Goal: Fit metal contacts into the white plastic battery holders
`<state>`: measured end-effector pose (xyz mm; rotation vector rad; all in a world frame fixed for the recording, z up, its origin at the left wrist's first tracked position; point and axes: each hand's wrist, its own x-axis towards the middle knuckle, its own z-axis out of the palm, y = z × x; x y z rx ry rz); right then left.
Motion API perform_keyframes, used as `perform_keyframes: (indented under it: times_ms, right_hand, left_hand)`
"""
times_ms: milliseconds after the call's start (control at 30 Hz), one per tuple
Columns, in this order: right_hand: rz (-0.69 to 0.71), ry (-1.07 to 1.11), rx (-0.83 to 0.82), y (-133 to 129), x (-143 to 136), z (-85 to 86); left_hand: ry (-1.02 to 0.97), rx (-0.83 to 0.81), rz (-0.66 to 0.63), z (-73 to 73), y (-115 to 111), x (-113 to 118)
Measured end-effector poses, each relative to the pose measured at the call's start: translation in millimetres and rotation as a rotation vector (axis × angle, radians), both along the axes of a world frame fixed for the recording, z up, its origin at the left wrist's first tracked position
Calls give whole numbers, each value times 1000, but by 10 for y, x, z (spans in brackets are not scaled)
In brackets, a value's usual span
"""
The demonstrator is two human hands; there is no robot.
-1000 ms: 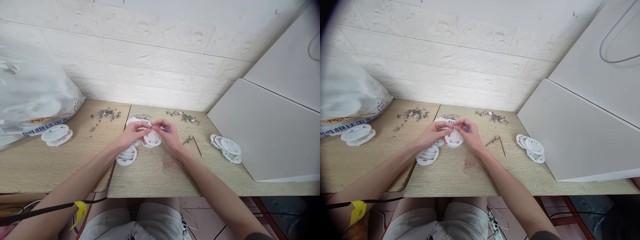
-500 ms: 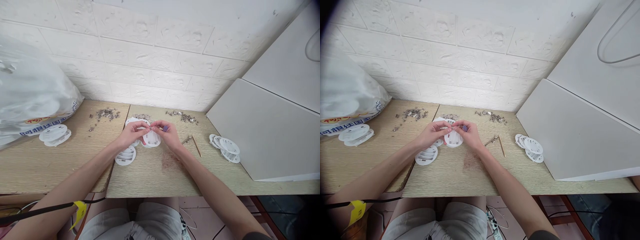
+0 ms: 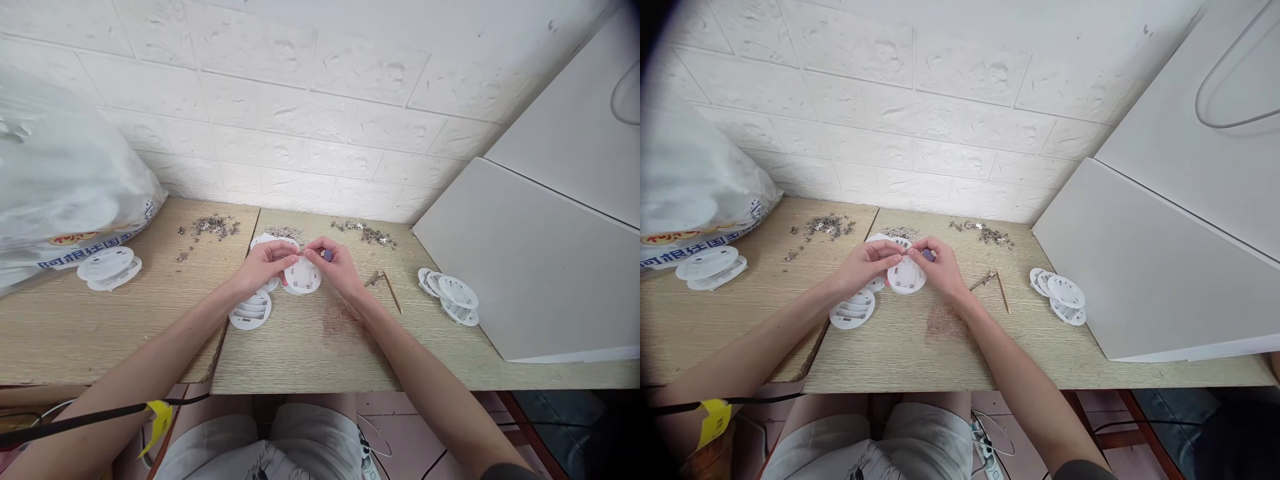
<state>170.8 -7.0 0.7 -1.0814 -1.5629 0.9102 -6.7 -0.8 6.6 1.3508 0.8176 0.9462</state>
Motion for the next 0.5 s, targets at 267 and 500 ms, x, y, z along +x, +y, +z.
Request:
perform_keyframes:
  times_ms: [267,500]
  right_hand:
    - [-26,-192,85,1,6,-12]
    - [-52,-338,215,-12,9,-17]
  left_hand:
    - [-32,-26,10,-64,45,-26]
    - [0,-30,-4,-57,35,-39]
